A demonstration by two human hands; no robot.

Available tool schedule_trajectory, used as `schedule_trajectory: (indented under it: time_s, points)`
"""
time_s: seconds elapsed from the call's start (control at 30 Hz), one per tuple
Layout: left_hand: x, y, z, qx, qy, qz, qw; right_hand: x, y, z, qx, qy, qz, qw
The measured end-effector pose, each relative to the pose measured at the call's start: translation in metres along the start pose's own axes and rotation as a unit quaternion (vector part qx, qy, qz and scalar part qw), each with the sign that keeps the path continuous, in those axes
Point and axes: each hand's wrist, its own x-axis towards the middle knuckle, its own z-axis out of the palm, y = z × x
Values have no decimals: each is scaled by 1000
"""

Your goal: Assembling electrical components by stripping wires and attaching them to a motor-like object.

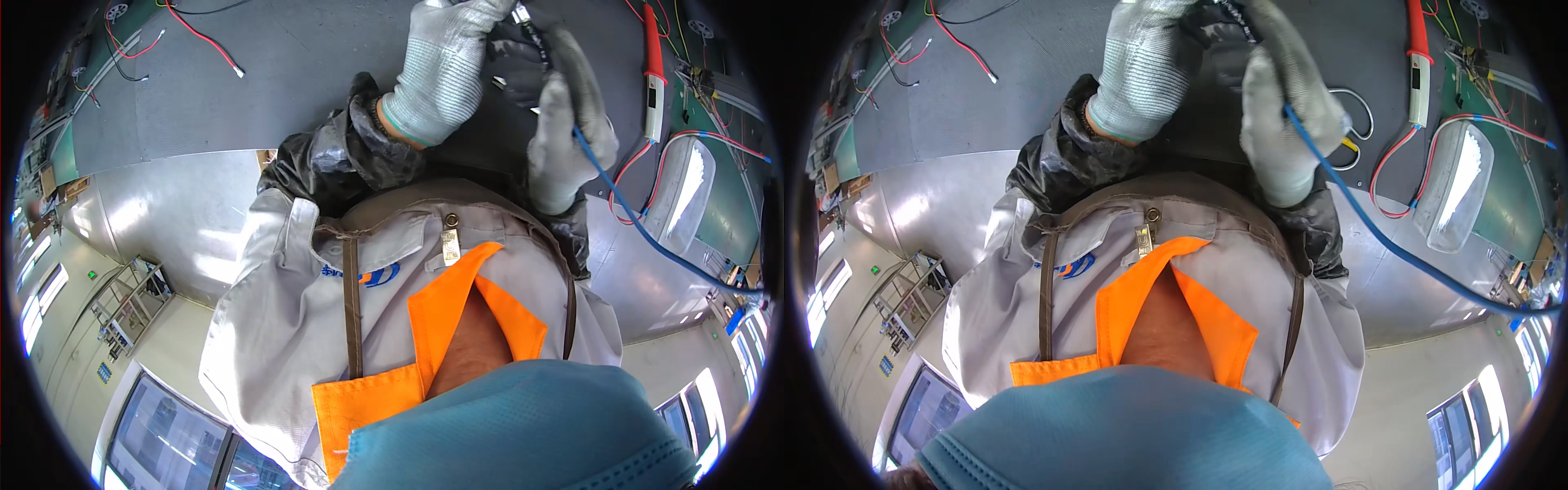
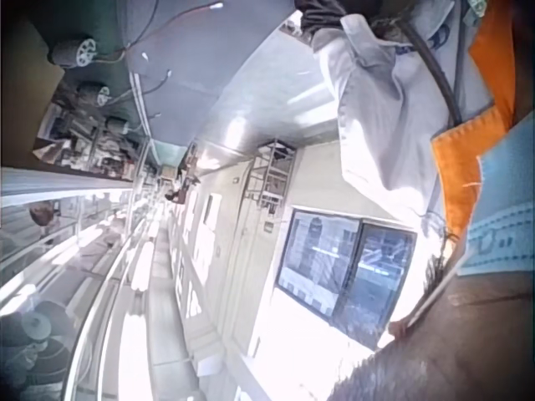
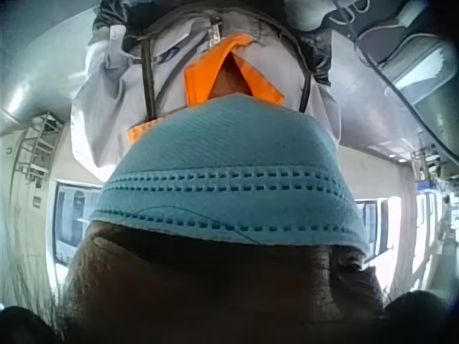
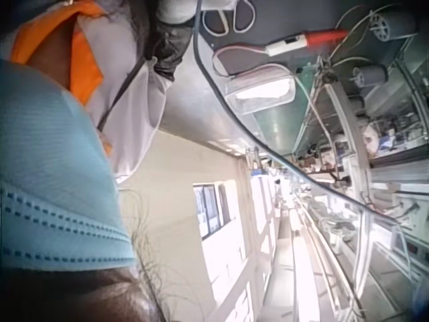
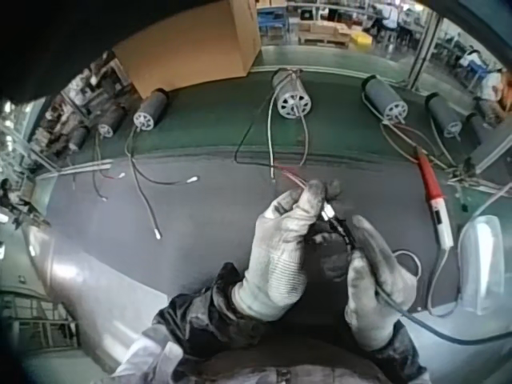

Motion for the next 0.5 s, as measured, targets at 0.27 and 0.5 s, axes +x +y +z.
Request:
schedule_trajectory:
  time_s: [0.27,0.5]
  points:
    - [15,-19,-20,-27,-36,-32,998,-13,25,0,25,-32,25,999]
    - [22,-37,-47,-131,-96,-18,987,55,35,-84,-311,-179,117,926]
